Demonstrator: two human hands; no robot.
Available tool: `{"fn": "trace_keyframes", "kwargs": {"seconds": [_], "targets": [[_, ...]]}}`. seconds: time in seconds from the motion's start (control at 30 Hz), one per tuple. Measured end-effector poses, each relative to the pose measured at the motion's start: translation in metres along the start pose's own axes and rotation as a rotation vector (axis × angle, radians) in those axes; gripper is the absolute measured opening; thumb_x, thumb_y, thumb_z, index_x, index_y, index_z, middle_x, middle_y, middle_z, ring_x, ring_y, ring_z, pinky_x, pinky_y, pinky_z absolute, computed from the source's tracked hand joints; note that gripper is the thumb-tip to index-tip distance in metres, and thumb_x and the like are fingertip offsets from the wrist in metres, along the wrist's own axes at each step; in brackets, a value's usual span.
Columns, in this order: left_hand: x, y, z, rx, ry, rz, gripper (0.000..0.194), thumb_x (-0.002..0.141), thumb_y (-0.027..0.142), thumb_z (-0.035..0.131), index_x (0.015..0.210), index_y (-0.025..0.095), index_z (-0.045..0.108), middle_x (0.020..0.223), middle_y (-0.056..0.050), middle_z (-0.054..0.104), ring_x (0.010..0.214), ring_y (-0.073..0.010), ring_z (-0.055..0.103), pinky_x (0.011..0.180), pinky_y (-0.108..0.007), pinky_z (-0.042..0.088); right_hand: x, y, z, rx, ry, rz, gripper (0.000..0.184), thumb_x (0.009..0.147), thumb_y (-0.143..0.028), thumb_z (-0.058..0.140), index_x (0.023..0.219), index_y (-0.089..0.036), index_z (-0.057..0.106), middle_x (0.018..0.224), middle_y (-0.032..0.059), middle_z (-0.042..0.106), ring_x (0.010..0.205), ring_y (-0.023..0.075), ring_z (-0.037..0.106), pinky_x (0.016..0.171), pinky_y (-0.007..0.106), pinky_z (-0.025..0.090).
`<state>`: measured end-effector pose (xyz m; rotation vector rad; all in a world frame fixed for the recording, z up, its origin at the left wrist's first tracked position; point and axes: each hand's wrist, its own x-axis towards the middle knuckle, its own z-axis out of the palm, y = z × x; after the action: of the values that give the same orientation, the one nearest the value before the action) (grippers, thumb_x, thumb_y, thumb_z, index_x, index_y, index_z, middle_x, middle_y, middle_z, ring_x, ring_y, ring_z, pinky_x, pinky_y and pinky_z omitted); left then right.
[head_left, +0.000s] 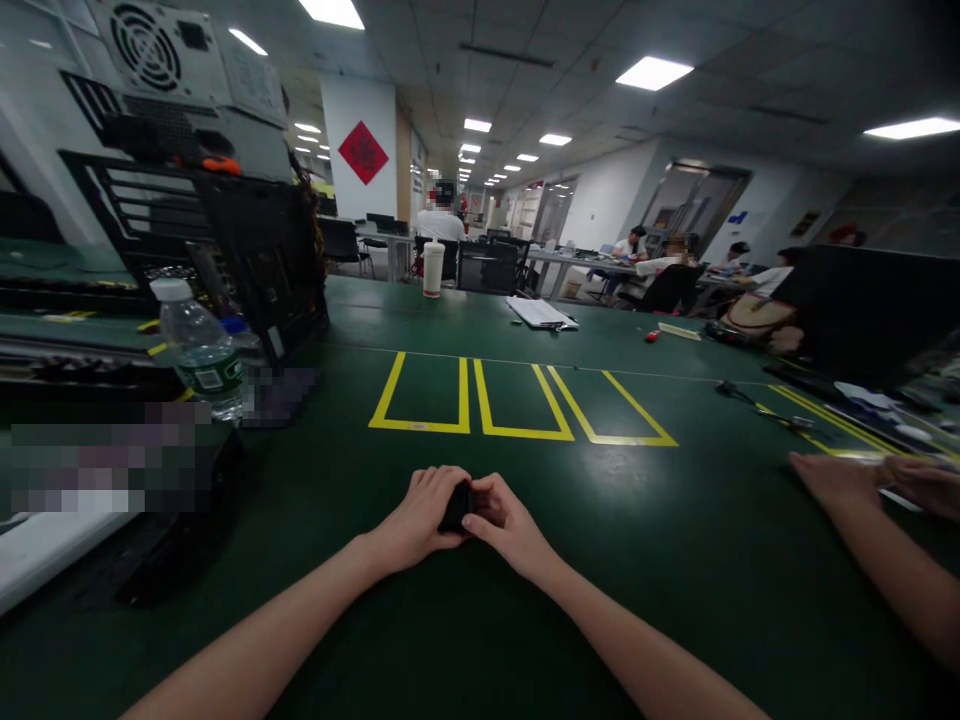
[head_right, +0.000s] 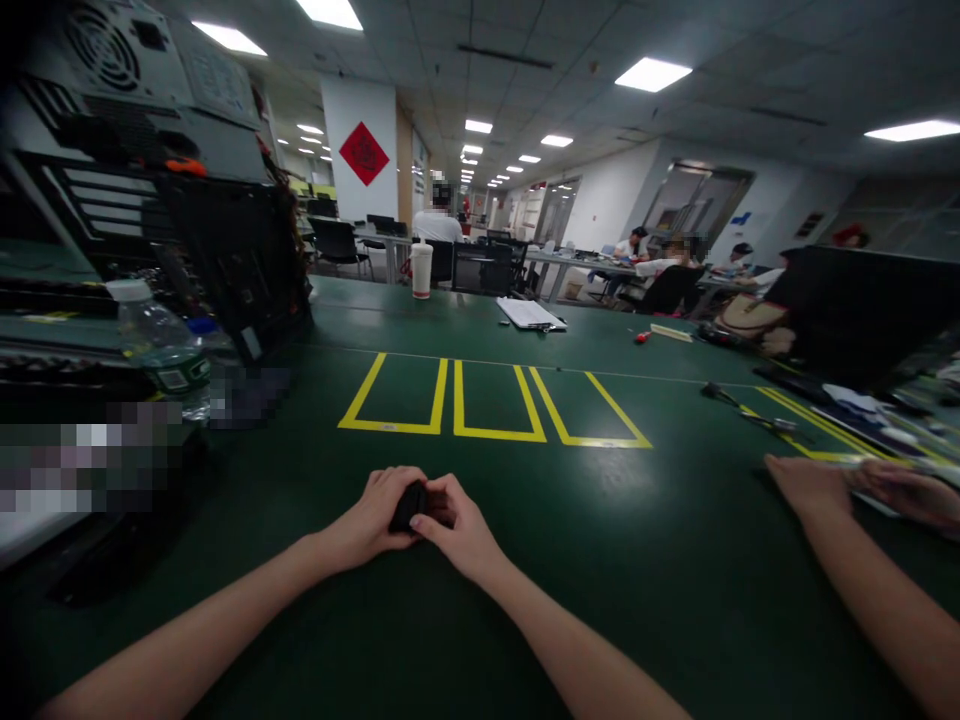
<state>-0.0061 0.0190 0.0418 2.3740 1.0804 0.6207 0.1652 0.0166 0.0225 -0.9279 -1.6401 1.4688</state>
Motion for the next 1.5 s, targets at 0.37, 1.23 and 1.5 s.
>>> {"fn": "trace_keyframes", "kwargs": {"seconds": [0.37, 1.23, 1.5], "targets": [[0.001, -0.006, 0.0, 0.0, -0.009, 0.03, 0.048, 0.073, 0.024, 0.056, 0.114, 0.022, 0.032, 0.113, -0.005, 0.043, 0.099, -0.0197, 0.043, 0.085, -0.037, 0.032, 0.003, 0.002, 0.0, -0.021, 0.076, 0.069, 0.026, 0.075, -0.026, 0.051, 0.1, -0.022, 0.043, 0.1, 0.003, 0.051, 0.097, 0.0172, 0.051, 0.085, 0.036, 0.042], [0.001, -0.001, -0.002, 0.011, -0.018, 0.012, 0.046, 0.073, 0.025, 0.056, 0.112, 0.02, 0.033, 0.108, -0.006, 0.045, 0.096, -0.0198, 0.044, 0.084, -0.037, 0.033, 0.0, 0.003, 0.001, -0.04, 0.036, 0.029, 0.023, 0.075, -0.027, 0.052, 0.096, -0.022, 0.044, 0.099, 0.0014, 0.051, 0.096, 0.0159, 0.051, 0.083, 0.034, 0.043], [0.005, -0.002, -0.001, 0.008, -0.023, 0.005, 0.045, 0.073, 0.026, 0.056, 0.112, 0.02, 0.033, 0.109, -0.006, 0.044, 0.096, -0.0194, 0.044, 0.084, -0.036, 0.033, 0.004, 0.005, 0.0, -0.077, 0.095, 0.083, 0.027, 0.076, -0.031, 0.049, 0.1, -0.021, 0.044, 0.101, 0.0028, 0.05, 0.094, 0.0163, 0.051, 0.082, 0.036, 0.043]]}}
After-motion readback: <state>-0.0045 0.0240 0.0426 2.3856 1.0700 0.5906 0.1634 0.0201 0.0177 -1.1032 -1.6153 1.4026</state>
